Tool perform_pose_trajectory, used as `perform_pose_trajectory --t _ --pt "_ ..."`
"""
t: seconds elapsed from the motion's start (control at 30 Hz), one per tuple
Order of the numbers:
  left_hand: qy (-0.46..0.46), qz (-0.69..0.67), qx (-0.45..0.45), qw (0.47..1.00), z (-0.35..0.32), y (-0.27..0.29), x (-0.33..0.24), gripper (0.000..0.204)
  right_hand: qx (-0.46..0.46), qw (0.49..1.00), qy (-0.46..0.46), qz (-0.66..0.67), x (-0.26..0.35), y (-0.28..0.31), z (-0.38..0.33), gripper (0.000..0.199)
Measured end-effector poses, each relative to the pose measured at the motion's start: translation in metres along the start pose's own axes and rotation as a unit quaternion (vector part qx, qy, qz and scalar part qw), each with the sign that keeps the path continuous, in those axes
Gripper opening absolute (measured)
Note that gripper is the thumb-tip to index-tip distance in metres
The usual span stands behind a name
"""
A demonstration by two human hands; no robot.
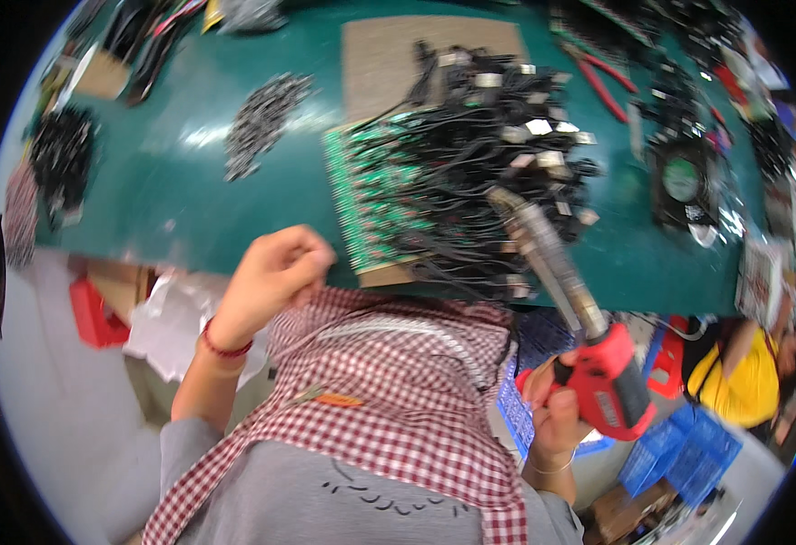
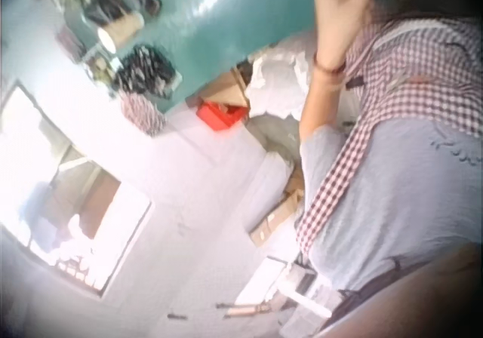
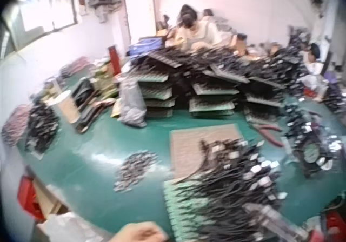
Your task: The person secures wires to an electronic circuit board by applying hot glue with a hot glue gun.
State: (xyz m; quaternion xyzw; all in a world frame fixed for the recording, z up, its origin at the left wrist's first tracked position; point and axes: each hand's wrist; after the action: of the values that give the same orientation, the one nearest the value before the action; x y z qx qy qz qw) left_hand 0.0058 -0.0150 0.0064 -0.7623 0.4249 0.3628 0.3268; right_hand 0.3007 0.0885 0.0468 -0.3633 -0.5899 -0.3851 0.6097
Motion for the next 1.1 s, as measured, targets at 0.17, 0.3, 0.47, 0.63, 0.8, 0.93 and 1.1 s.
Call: perform_pose_trajectory --t 0.17,0.3,0.47,0.63,0.8,0.93,1.1 --pt "-0.100 0.014 -0.186 0.977 -0.011 0.017 -0.003 0.013 -0.213 0.961 0.176 0.003 0.020 0.054 0.040 0.029" --pt "-0.330 0.177 -0.217 0.901 0.003 0.042 0.021 0.013 -0.407 0.879 0.236 -0.077 0.010 0.107 0.066 0.026" --pt "-0.387 0.275 -0.237 0.848 0.005 0.019 0.023 0.012 -0.436 0.891 0.025 -0.120 -0.020 0.159 0.114 0.016" --pt "-0.332 0.237 -0.277 0.870 0.003 0.018 0.028 0.012 -0.425 0.882 0.055 -0.193 -0.029 0.166 0.120 0.017" --pt "-0.305 0.221 -0.268 0.887 0.012 0.018 0.027 0.012 -0.447 0.884 0.106 -0.090 -0.005 0.149 0.090 0.019" --pt "-0.311 0.231 -0.268 0.882 0.013 0.028 0.031 0.010 -0.190 0.971 0.136 -0.046 0.016 0.061 0.042 0.035" --pt "-0.321 0.225 -0.284 0.875 0.009 0.027 0.034 0.009 0.051 0.999 -0.002 -0.002 0.002 0.008 -0.004 0.048"
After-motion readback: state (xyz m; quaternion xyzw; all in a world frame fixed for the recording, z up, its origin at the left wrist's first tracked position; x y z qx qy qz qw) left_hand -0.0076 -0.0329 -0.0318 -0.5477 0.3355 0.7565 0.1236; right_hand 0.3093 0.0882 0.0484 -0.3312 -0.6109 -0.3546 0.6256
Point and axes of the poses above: each hand's wrist, its own z-axis towards the middle knuckle, its own y-axis out of the back of the hand, x = y × z, and after that the axes turned 7 degrees about -z, right-handed
